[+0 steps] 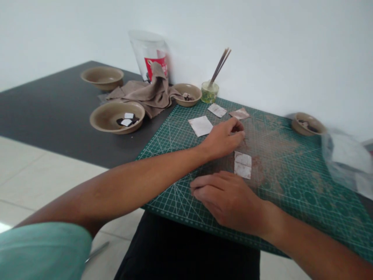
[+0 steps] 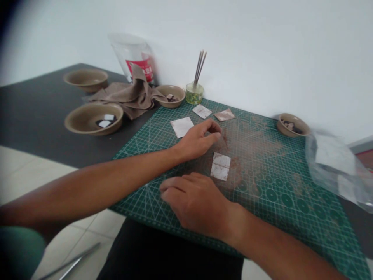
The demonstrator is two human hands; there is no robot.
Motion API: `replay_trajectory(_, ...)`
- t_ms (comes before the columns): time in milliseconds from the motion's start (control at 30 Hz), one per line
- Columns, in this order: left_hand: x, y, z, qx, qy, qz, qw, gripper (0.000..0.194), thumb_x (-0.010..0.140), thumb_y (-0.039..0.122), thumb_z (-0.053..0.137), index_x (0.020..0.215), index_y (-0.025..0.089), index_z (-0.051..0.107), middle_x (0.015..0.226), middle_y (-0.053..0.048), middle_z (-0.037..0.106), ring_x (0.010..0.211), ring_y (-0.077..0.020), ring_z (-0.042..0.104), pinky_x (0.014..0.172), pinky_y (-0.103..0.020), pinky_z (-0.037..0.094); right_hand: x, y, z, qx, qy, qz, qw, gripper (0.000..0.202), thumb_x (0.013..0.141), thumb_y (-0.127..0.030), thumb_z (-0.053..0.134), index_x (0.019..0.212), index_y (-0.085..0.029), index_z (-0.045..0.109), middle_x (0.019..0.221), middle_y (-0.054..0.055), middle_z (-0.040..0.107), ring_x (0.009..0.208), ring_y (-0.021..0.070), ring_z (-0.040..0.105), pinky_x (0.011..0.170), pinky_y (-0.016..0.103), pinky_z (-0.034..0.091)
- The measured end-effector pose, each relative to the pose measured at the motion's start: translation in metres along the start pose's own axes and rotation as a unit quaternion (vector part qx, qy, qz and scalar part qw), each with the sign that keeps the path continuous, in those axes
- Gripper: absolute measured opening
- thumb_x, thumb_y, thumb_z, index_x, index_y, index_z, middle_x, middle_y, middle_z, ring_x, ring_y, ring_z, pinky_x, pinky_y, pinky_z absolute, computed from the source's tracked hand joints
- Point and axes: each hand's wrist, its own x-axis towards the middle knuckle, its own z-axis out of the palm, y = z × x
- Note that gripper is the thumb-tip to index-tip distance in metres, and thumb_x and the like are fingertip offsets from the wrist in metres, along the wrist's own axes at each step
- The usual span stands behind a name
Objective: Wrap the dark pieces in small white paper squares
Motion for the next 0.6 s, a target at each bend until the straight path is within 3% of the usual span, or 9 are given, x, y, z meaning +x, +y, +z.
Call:
replay_trajectory(167,0.000,0.000,0.000,0.009,-0.006,-0.008,1.000,0.010,0.088,0.022,0.050,0.092,0.018,0.058,0.090,-0.001,0.066,0.086,-0.0165,0.060,0.080,-0.031,0.047,0.001,0.003,0.002,-0.009,0.016,-0.022,1.000,0.010,0.095,-0.015,0.054,0.099,-0.017,0.063,0.110,0.006,0.072,0.091,0.0167,0.067,0.081,0.032,0.052)
replay_trajectory(267,-0.001,0.000,-0.001,0.004,-0.007,-0.001,1.000,0.010,0.088,0.023,0.050,0.092,0.018,0.058,0.090,-0.002,0.065,0.087,-0.0165,0.060,0.081,-0.031,0.047,0.001,0.005,0.002,-0.014,-0.029,-0.023,0.999,0.010,0.093,-0.012,0.054,0.096,-0.016,0.062,0.105,0.006,0.072,0.088,0.0169,0.067,0.078,0.032,0.054)
replay_trajectory(333,-0.001,0.000,-0.001,-0.001,-0.006,-0.003,1.000,0.010,0.089,0.023,0.049,0.092,0.018,0.057,0.089,-0.002,0.065,0.086,-0.0164,0.060,0.080,-0.031,0.047,0.000,0.008,-0.002,0.013,-0.016,-0.026,0.999,0.009,0.093,-0.011,0.055,0.095,-0.017,0.062,0.104,0.006,0.071,0.090,0.0168,0.067,0.080,0.031,0.055)
replay_trajectory(400,-0.002,0.000,-0.002,-0.016,-0.009,-0.008,1.000,0.011,0.089,0.025,0.050,0.094,0.018,0.057,0.091,-0.002,0.064,0.088,-0.0166,0.059,0.081,-0.032,0.047,-0.001,0.013,-0.010,0.051,0.061,-0.027,0.996,0.010,0.093,-0.012,0.057,0.097,-0.019,0.062,0.108,0.007,0.070,0.096,0.0164,0.067,0.084,0.031,0.055)
replay_trajectory(467,-0.001,-0.002,-0.003,-0.050,-0.013,-0.009,0.999,0.014,0.089,0.028,0.052,0.098,0.018,0.055,0.096,-0.003,0.064,0.092,-0.0169,0.060,0.085,-0.032,0.047,-0.003,0.022,-0.021,0.075,0.168,0.015,0.983,0.012,0.092,-0.011,0.060,0.098,-0.020,0.063,0.109,0.006,0.069,0.101,0.0163,0.066,0.088,0.032,0.054)
replay_trajectory(533,-0.001,-0.004,-0.002,-0.085,-0.011,-0.007,0.996,0.020,0.089,0.031,0.053,0.104,0.018,0.053,0.101,-0.004,0.064,0.096,-0.0172,0.060,0.087,-0.032,0.048,-0.005,0.034,-0.031,0.099,0.276,0.088,0.952,0.013,0.089,-0.011,0.064,0.096,-0.022,0.064,0.107,0.004,0.069,0.100,0.0167,0.066,0.089,0.033,0.054)
replay_trajectory(600,0.000,-0.006,0.000,-0.103,0.000,-0.008,0.995,0.023,0.090,0.032,0.052,0.109,0.018,0.050,0.101,-0.004,0.063,0.095,-0.0171,0.060,0.085,-0.032,0.048,-0.007,0.046,-0.039,0.161,0.357,0.161,0.906,0.011,0.087,-0.014,0.067,0.092,-0.023,0.066,0.107,0.002,0.069,0.089,0.0150,0.066,0.079,0.031,0.054)
